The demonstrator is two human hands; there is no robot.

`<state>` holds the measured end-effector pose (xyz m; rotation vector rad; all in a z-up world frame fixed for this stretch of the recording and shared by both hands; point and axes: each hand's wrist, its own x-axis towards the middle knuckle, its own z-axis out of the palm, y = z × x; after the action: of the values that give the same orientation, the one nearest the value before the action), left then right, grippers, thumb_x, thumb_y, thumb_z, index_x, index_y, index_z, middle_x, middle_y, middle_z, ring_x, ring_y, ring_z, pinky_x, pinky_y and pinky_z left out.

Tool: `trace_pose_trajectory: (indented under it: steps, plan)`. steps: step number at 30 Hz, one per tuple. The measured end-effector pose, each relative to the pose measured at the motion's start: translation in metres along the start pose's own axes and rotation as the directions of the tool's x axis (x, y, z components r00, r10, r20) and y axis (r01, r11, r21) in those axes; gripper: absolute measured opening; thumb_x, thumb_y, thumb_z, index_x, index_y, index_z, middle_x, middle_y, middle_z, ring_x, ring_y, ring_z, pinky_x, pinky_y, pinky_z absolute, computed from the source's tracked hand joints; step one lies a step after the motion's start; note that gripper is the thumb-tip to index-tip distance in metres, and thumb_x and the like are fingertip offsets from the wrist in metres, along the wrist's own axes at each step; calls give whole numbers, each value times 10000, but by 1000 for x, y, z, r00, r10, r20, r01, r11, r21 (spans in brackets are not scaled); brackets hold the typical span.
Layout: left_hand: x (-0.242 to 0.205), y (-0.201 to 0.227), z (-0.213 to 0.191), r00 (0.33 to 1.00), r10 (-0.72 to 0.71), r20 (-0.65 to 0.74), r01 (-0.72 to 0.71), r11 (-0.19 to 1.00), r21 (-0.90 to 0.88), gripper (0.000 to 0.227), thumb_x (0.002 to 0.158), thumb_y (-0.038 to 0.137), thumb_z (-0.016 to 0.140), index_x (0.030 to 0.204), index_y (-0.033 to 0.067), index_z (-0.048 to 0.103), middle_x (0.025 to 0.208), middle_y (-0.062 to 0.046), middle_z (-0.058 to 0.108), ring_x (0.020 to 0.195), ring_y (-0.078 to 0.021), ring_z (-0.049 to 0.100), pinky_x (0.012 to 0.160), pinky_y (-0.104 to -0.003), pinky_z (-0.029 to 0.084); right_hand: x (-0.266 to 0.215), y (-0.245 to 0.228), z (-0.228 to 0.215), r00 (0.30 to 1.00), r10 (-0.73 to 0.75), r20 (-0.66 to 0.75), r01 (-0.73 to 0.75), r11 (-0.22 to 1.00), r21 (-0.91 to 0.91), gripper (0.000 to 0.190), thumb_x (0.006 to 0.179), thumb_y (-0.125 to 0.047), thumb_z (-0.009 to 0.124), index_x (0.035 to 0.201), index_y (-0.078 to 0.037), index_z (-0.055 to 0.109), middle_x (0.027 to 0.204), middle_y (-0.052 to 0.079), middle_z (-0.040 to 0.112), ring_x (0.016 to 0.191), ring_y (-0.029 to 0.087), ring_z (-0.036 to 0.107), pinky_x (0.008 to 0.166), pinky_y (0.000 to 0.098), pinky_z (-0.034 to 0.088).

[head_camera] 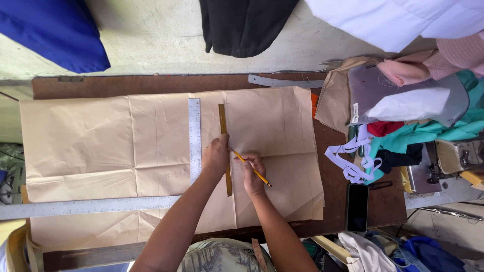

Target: The person measures and marks a large piece of light brown fabric on a table using a metal L-square ruler, a wooden ruler, and a pencil. They draw straight lines and make small marks along the edges and center of the fabric.

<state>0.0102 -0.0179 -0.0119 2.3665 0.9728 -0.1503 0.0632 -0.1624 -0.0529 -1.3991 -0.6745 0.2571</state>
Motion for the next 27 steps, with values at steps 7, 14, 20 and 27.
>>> trace_pose_trajectory:
  steps: [7,14,20,27]
  plan:
    - [2,4,-16,998,29,59,-34,996,77,563,915,230,764,1407,165,498,1114,-137,703,1057,-325,740,891,-462,633,-2,11,2,997,38,-61,-38,999,5,89,982,-97,568,986,-60,649,817,113,779,884,215,740,932,374,532]
    - [-5,7,-40,992,36,120,-38,999,17,687,843,274,830,1429,215,476,1183,-139,696,1146,-348,703,980,-491,596,-2,26,9,978,120,-169,-145,979,-145,47,893,-35,689,909,-71,714,622,66,698,669,132,677,756,318,560]
    - [-1,1,-37,990,10,140,-8,1000,-17,682,834,276,840,1407,272,470,1202,-118,699,1166,-332,695,1001,-477,588,-2,23,13,975,128,-184,-166,964,-209,56,871,-47,721,911,-77,745,664,99,742,680,154,722,719,330,575]
    - [1,-2,-35,988,4,154,-1,1000,-20,671,846,263,834,1403,288,461,1202,-117,696,1160,-339,698,990,-477,592,-5,28,14,973,118,-199,-173,943,-285,60,855,-87,767,913,-100,765,710,104,768,744,243,760,746,379,579]
